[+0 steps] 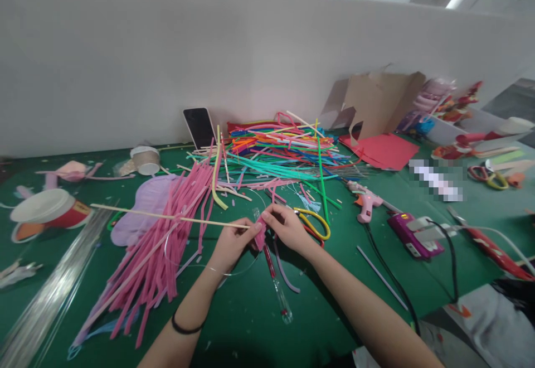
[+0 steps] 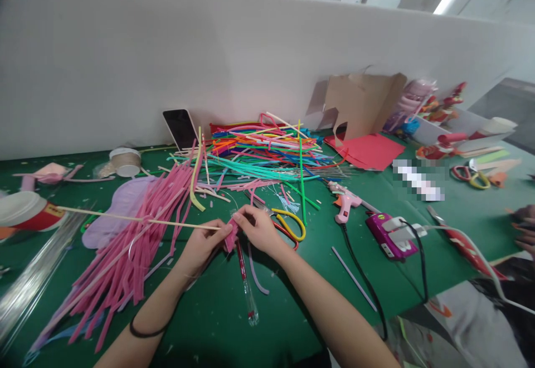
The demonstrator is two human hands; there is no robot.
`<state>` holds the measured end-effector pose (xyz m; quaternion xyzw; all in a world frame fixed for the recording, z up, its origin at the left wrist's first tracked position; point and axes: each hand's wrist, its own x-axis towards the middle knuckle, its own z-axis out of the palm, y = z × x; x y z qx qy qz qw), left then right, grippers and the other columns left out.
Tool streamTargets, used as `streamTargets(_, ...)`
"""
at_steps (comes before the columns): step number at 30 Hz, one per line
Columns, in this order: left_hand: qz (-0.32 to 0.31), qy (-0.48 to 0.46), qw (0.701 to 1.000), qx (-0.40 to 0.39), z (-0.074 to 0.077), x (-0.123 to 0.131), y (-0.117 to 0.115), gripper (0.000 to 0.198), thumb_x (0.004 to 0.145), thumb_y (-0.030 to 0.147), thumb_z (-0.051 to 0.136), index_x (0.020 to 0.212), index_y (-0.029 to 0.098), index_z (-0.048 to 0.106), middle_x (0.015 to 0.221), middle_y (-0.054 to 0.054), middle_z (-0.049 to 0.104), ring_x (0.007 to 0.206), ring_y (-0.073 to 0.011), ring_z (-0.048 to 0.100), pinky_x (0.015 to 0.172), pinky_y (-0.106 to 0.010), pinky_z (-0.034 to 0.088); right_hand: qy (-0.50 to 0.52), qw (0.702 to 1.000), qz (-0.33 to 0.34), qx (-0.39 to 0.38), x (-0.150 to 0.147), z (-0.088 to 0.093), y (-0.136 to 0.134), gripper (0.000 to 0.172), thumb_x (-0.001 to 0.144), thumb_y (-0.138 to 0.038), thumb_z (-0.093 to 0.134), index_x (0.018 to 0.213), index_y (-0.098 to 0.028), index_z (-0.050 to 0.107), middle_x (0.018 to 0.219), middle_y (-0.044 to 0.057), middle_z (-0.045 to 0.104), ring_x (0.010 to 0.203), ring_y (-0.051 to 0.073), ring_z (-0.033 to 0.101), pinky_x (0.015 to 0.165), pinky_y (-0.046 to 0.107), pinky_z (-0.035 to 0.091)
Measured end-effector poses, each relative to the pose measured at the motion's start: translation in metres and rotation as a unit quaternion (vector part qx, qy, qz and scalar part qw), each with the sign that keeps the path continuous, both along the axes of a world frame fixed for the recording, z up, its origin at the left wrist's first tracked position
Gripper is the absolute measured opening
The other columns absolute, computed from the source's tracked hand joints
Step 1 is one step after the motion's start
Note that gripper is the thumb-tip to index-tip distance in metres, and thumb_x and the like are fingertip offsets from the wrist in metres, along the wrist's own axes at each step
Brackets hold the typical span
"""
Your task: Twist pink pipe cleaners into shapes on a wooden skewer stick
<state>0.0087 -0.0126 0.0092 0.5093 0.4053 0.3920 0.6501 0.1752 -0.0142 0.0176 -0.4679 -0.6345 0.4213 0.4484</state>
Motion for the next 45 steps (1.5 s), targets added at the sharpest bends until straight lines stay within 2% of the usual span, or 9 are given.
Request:
streamTargets(7, 0.028, 0.017, 0.999, 0.033, 0.0017, 0.0021, -0.0022, 0.029, 0.079, 0.034, 0.071, 0.063, 0.014, 0.059, 0.052, 0.001, 0.062, 0.047, -0.0101, 0.054, 0.049, -0.020, 0.042, 0.022, 1.000, 0.001, -0.013, -0.0018, -0.0020, 0.0008, 0.029, 0.091, -0.043, 0.052, 0.078, -0.017, 0.058, 0.068, -0.001, 0.056, 0.064, 0.011, 0.050, 0.059, 0.022, 0.038)
streamTargets(14, 0.034, 0.028, 0.998, 0.048, 0.0015, -0.0045, 0.0001, 0.032, 0.080, 0.037, 0.069, 0.061, 0.015, 0.057, 0.052, 0.002, 0.060, 0.049, -0.0101, 0.052, 0.052, -0.021, 0.040, 0.021, 0.999, 0.006, -0.039, -0.0059, -0.0028, -0.0007, 0.037, 0.090, -0.050, 0.050, 0.075, -0.017, 0.058, 0.064, -0.003, 0.051, 0.059, 0.010, 0.045, 0.056, 0.022, 0.035)
streamTargets(25, 0.017, 0.023, 0.998, 0.056, 0.0031, -0.0060, -0.0010, 0.031, 0.082, 0.036, 0.068, 0.062, 0.016, 0.056, 0.052, 0.001, 0.060, 0.049, -0.0105, 0.052, 0.052, -0.022, 0.041, 0.061, 0.997, 0.025, -0.051, -0.0066, -0.0021, -0.0011, 0.031, 0.085, -0.047, 0.059, 0.077, -0.017, 0.059, 0.069, -0.002, 0.057, 0.063, 0.011, 0.049, 0.058, 0.023, 0.039)
streamTargets(33, 0.048, 0.038, 0.997, 0.046, 0.0072, -0.0015, -0.0030, 0.031, 0.076, 0.037, 0.072, 0.061, 0.015, 0.057, 0.050, 0.003, 0.058, 0.046, -0.0085, 0.050, 0.049, -0.019, 0.037, 0.099, 0.994, 0.018, -0.049, -0.0062, -0.0020, -0.0008, 0.030, 0.086, -0.046, 0.060, 0.076, -0.017, 0.059, 0.067, -0.002, 0.057, 0.061, 0.011, 0.051, 0.057, 0.022, 0.040)
streamTargets(35, 0.035, 0.031, 0.998, 0.038, 0.0070, -0.0023, -0.0025, 0.031, 0.075, 0.038, 0.073, 0.062, 0.014, 0.057, 0.052, 0.002, 0.060, 0.049, -0.0093, 0.053, 0.052, -0.020, 0.041, 0.100, 0.994, 0.017, -0.047, -0.0062, -0.0019, -0.0011, 0.030, 0.086, -0.046, 0.060, 0.076, -0.017, 0.058, 0.066, -0.002, 0.058, 0.061, 0.011, 0.052, 0.057, 0.023, 0.041)
streamTargets(40, -0.047, 0.023, 0.999, -0.005, 0.0041, -0.0052, -0.0009, 0.029, 0.077, 0.040, 0.071, 0.071, 0.012, 0.065, 0.065, -0.005, 0.068, 0.060, -0.0160, 0.064, 0.063, -0.028, 0.051, 0.113, 0.993, 0.010, -0.043, -0.0065, -0.0048, -0.0006, 0.031, 0.085, -0.048, 0.060, 0.079, -0.017, 0.060, 0.071, 0.000, 0.061, 0.064, 0.012, 0.055, 0.061, 0.024, 0.044)
streamTargets(42, -0.056, 0.025, 0.998, -0.012, 0.0032, -0.0058, -0.0003, 0.028, 0.077, 0.039, 0.071, 0.075, 0.012, 0.067, 0.068, -0.006, 0.070, 0.062, -0.0173, 0.065, 0.065, -0.029, 0.052, 0.116, 0.992, 0.014, -0.049, -0.0069, -0.0059, -0.0001, 0.032, 0.085, -0.049, 0.060, 0.079, -0.017, 0.060, 0.071, 0.000, 0.061, 0.064, 0.012, 0.055, 0.061, 0.025, 0.044)
streamTargets(45, -0.059, 0.036, 0.998, 0.009, 0.0037, -0.0074, 0.0012, 0.029, 0.078, 0.039, 0.070, 0.069, 0.012, 0.067, 0.066, -0.007, 0.069, 0.064, -0.0179, 0.065, 0.066, -0.029, 0.052, 0.116, 0.990, 0.031, -0.070, -0.0082, -0.0047, 0.0000, 0.035, 0.083, -0.052, 0.061, 0.078, -0.018, 0.059, 0.070, 0.000, 0.060, 0.063, 0.012, 0.055, 0.060, 0.025, 0.045)
